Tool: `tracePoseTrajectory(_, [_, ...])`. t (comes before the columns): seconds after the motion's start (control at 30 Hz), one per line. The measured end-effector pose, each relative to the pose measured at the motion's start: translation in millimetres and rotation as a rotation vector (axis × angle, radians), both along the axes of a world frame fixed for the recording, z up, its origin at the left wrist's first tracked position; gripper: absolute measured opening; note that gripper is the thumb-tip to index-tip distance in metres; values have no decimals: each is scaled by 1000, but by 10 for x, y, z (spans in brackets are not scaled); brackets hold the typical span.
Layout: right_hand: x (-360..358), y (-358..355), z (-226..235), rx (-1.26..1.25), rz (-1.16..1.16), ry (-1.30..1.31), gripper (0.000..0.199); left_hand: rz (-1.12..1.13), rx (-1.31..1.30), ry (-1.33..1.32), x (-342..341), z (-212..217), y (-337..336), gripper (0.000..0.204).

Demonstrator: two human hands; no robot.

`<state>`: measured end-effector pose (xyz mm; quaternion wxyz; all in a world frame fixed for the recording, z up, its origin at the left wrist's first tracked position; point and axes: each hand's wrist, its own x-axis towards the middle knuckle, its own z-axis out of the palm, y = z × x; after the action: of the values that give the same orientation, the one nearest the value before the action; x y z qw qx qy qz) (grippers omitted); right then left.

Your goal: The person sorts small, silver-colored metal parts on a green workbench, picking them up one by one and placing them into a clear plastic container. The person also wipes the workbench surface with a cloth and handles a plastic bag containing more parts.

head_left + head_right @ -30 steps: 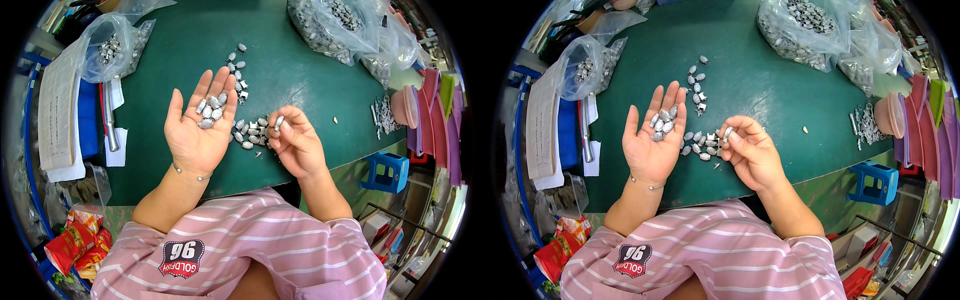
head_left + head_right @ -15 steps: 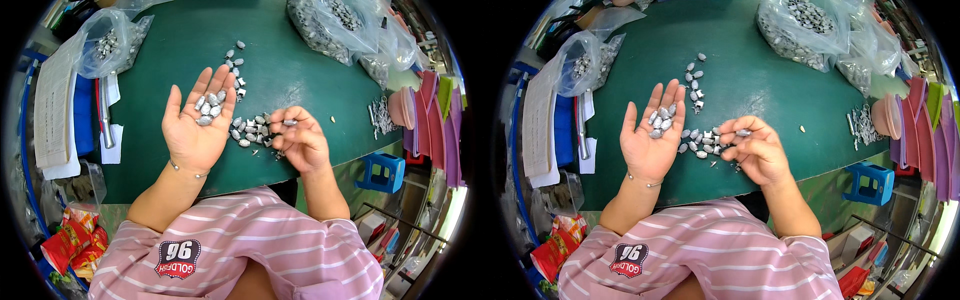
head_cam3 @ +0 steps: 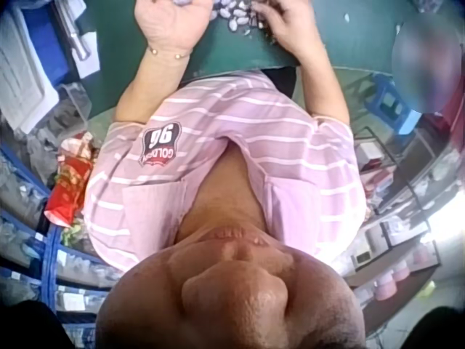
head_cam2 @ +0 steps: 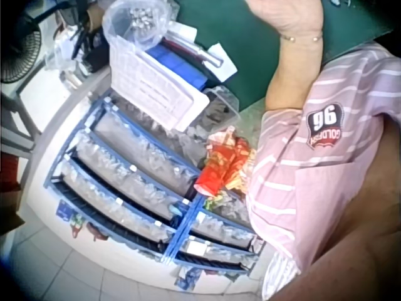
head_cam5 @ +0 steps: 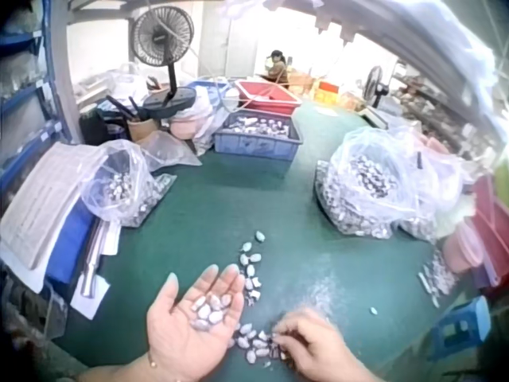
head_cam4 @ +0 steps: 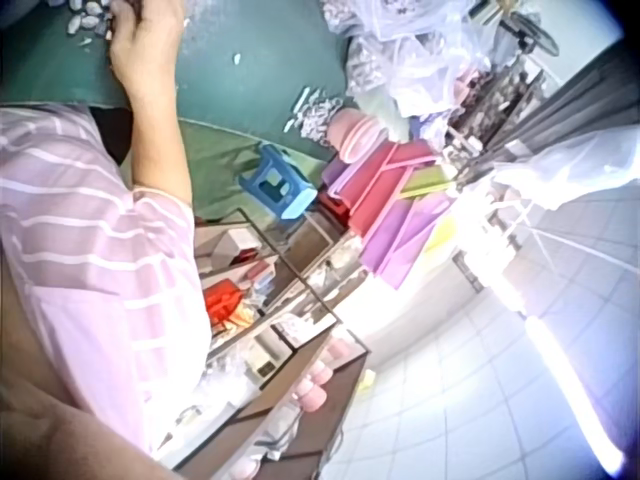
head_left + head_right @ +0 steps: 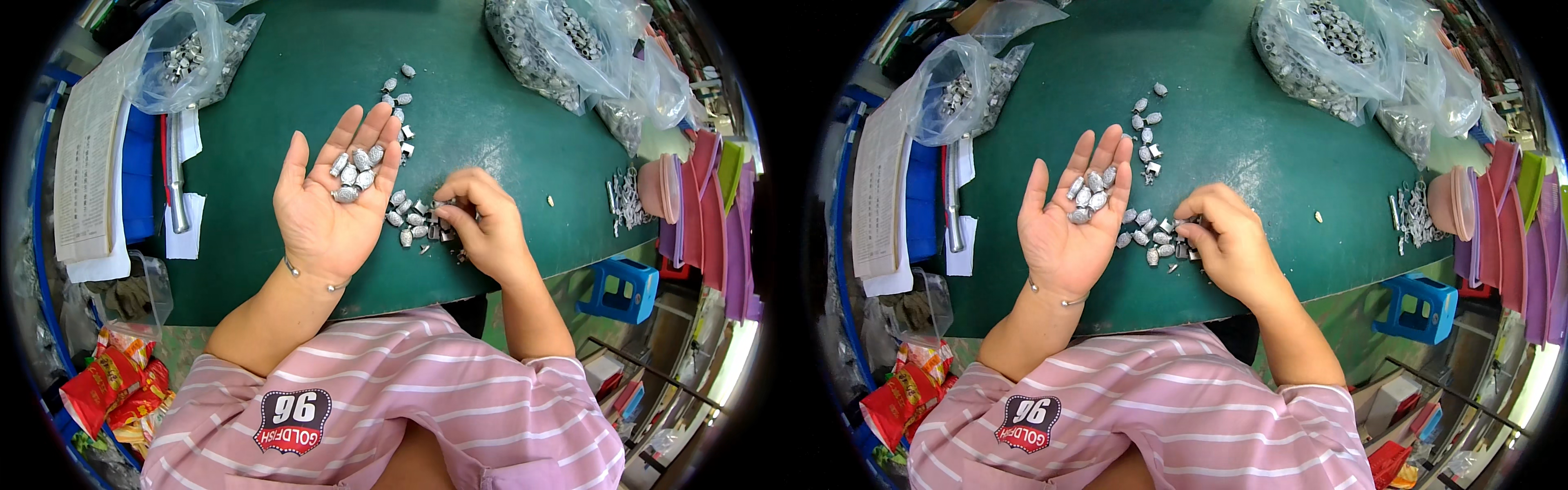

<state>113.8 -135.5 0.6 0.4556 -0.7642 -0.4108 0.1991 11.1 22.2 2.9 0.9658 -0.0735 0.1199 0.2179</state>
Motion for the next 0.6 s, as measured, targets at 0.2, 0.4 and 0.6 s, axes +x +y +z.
tracePoseTrajectory(0.2, [1, -90, -59, 329, 18, 461, 10, -5, 5, -22, -13, -16, 2, 47])
tracePoseTrajectory(0.4, [-13, -96, -161, 694, 85, 1199, 16, -7, 4, -29, -3, -29, 0, 47])
tracePoseTrajectory(0.6, [3, -138, -277, 768, 85, 1593, 22, -3, 13, 8, -3, -16, -3, 47])
